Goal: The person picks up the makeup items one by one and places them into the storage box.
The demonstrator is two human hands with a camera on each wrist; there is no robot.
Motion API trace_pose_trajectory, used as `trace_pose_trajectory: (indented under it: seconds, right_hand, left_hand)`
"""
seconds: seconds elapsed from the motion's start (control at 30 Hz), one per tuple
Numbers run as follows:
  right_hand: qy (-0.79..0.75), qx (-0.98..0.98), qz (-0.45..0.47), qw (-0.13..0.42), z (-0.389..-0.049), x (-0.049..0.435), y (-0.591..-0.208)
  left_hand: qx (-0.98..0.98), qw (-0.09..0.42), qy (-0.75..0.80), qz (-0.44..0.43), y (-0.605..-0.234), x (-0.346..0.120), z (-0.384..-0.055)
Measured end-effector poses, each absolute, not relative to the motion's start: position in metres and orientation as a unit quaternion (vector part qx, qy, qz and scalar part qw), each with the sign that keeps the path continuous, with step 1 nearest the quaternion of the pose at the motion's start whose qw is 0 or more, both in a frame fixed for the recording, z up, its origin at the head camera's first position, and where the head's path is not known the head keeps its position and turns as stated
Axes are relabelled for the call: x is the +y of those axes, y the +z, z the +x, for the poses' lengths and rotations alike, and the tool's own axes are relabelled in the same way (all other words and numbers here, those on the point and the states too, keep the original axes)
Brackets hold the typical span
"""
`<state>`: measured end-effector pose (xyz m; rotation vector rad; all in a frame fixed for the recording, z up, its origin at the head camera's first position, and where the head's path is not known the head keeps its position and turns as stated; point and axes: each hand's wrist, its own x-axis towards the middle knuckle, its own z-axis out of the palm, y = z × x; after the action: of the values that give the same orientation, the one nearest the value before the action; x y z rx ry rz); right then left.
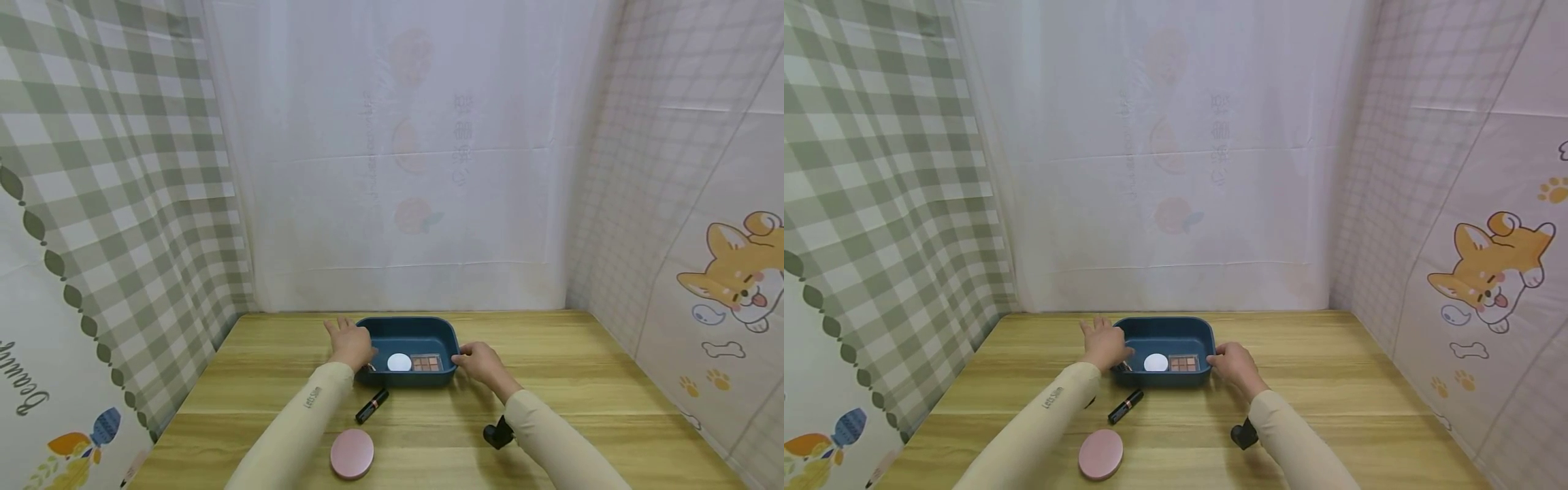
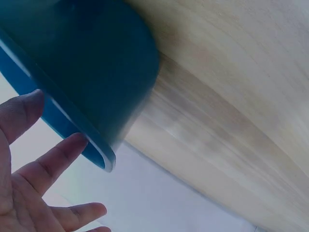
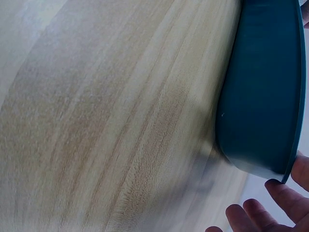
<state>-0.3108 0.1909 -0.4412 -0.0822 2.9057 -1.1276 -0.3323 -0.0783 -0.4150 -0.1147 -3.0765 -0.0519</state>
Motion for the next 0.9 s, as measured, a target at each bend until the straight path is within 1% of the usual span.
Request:
trace_pose_trajectory:
  seconds: [0.27, 0.43, 0.9]
  right_hand:
    - [-0.365, 0.930, -0.022, 0.018, -0.311, 0.192, -0.442]
    - [-0.365, 0.931, -0.029, 0.014, -0.310, 0.192, -0.442]
    - [-0.355, 0.934, -0.036, 0.009, -0.310, 0.192, -0.442]
  left_hand:
    - [-0.998, 0.038, -0.024, -0.048, -0.414, -0.092, -0.333]
    - [-0.998, 0.035, -0.030, -0.039, -0.416, -0.104, -0.335]
    - [-0.990, 0.071, -0.114, -0.033, -0.418, -0.144, -0.327]
